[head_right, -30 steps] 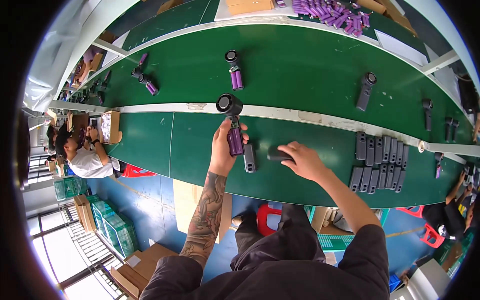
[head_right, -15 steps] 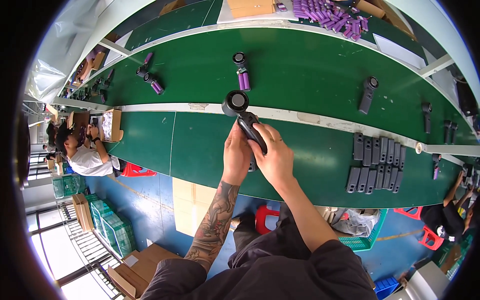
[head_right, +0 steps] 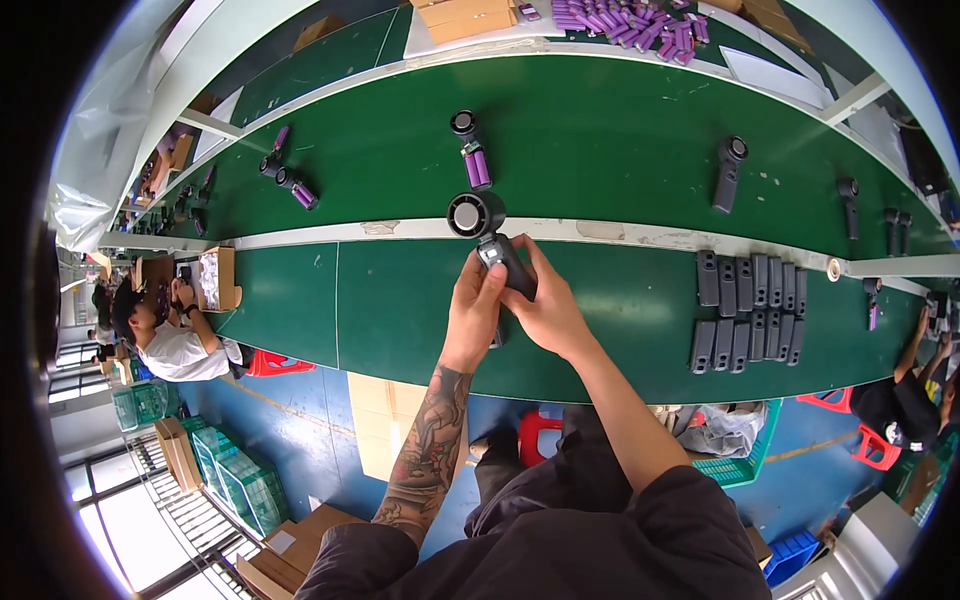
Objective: Assembling and packing handheld electronic measuring devices on a production line.
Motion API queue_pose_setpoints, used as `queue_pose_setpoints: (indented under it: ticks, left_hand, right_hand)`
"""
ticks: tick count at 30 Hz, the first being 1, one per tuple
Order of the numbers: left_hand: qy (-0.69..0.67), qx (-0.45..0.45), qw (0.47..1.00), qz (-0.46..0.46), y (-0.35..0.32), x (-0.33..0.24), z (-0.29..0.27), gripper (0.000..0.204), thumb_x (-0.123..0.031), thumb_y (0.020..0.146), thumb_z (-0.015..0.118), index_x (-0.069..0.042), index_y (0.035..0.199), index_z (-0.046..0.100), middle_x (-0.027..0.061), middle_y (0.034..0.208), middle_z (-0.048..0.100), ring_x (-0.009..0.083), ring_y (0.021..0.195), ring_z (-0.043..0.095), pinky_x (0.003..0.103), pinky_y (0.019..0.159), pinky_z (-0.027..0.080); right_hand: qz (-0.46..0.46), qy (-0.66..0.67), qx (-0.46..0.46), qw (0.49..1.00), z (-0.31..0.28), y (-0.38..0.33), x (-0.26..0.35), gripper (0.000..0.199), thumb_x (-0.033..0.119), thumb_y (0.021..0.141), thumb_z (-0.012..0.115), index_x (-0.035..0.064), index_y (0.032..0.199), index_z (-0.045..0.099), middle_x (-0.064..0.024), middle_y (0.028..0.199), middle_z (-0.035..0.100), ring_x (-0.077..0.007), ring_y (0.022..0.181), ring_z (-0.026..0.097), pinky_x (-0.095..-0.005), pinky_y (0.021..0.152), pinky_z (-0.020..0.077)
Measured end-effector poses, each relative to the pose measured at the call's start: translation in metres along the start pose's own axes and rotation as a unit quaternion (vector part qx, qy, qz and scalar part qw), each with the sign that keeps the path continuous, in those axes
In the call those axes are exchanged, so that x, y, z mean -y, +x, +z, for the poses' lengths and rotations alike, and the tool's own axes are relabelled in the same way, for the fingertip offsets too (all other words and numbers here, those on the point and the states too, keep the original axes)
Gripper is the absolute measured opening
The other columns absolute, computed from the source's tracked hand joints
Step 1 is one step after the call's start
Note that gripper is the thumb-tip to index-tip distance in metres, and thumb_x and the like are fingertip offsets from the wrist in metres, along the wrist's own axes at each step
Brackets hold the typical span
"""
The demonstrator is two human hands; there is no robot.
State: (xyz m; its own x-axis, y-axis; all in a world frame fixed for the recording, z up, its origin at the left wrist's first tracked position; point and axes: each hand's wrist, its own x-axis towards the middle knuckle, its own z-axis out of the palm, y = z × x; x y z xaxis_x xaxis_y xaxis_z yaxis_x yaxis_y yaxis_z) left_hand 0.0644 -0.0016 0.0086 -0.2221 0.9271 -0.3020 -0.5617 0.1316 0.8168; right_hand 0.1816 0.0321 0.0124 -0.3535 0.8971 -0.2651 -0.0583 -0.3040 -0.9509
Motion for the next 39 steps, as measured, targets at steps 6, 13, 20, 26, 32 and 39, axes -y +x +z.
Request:
queue_pose_setpoints:
  ticks: [6, 13, 20, 26, 32, 39]
  left_hand:
    - [0.185, -0.012, 0.977, 0.101, 0.007, 0.006, 0.01, 0.036, -0.012, 0.093, 0.066, 0.003, 0.124, 0.056, 0.0129, 0.11, 0.065, 0.0193, 0.092, 0.062, 0.029, 0.082, 0.051]
    - [0.307, -0.002, 0.948, 0.08, 0.061, 0.035, -0.005, 0.043, -0.027, 0.092, 0.068, 0.0, 0.124, 0.056, 0.0158, 0.107, 0.064, 0.025, 0.096, 0.06, 0.036, 0.086, 0.049]
    - [0.594, -0.264, 0.741, 0.167, 0.201, 0.049, -0.073, 0.061, -0.042, 0.091, 0.063, 0.002, 0.13, 0.045, 0.0225, 0.119, 0.051, 0.0393, 0.108, 0.051, 0.051, 0.093, 0.044]
    - [0.589, -0.147, 0.791, 0.072, 0.211, 0.026, -0.075, 0.044, -0.019, 0.089, 0.061, 0.004, 0.123, 0.046, 0.0185, 0.106, 0.058, 0.0301, 0.085, 0.06, 0.04, 0.074, 0.051]
    - [0.158, 0.003, 0.986, -0.049, 0.103, -0.007, -0.05, 0.042, 0.005, 0.081, 0.057, 0.004, 0.121, 0.045, 0.012, 0.086, 0.064, 0.0181, 0.062, 0.062, 0.024, 0.055, 0.049]
    - [0.168, -0.006, 0.986, -0.003, -0.007, -0.031, -0.019, 0.05, 0.0, 0.091, 0.052, -0.001, 0.14, 0.039, 0.0098, 0.094, 0.059, 0.0117, 0.073, 0.056, 0.024, 0.064, 0.047]
  right_hand:
    - [-0.017, -0.315, 0.022, 0.949, -0.005, 0.0, 0.017, 0.039, 0.005, 0.082, 0.067, 0.0013, 0.12, 0.06, -0.0078, 0.096, 0.069, -0.0245, 0.065, 0.061, -0.0331, 0.063, 0.05]
    - [0.025, -0.082, -0.04, 0.996, -0.035, 0.015, -0.011, 0.026, 0.011, 0.091, 0.063, -0.0015, 0.113, 0.061, -0.0055, 0.084, 0.068, -0.0201, 0.061, 0.059, -0.0337, 0.057, 0.0474]
    - [0.196, 0.098, -0.022, 0.976, -0.095, 0.039, -0.013, 0.024, 0.017, 0.097, 0.057, -0.0014, 0.113, 0.058, -0.008, 0.091, 0.068, -0.0166, 0.072, 0.062, -0.0287, 0.068, 0.0506]
    - [0.016, -0.153, -0.333, 0.93, -0.072, 0.046, -0.035, 0.041, 0.014, 0.097, 0.06, -0.002, 0.133, 0.049, -0.013, 0.108, 0.065, -0.0186, 0.098, 0.063, -0.0274, 0.082, 0.0519]
    - [-0.045, -0.067, -0.077, 0.994, -0.003, 0.04, -0.034, 0.037, 0.009, 0.094, 0.063, 0.0048, 0.13, 0.057, -0.0105, 0.111, 0.066, -0.0184, 0.092, 0.065, -0.0289, 0.079, 0.0527]
    - [-0.296, -0.218, 0.023, 0.93, 0.027, 0.038, 0.006, 0.027, -0.006, 0.084, 0.069, 0.0029, 0.109, 0.067, -0.0072, 0.099, 0.064, -0.014, 0.079, 0.061, -0.0248, 0.068, 0.0508]
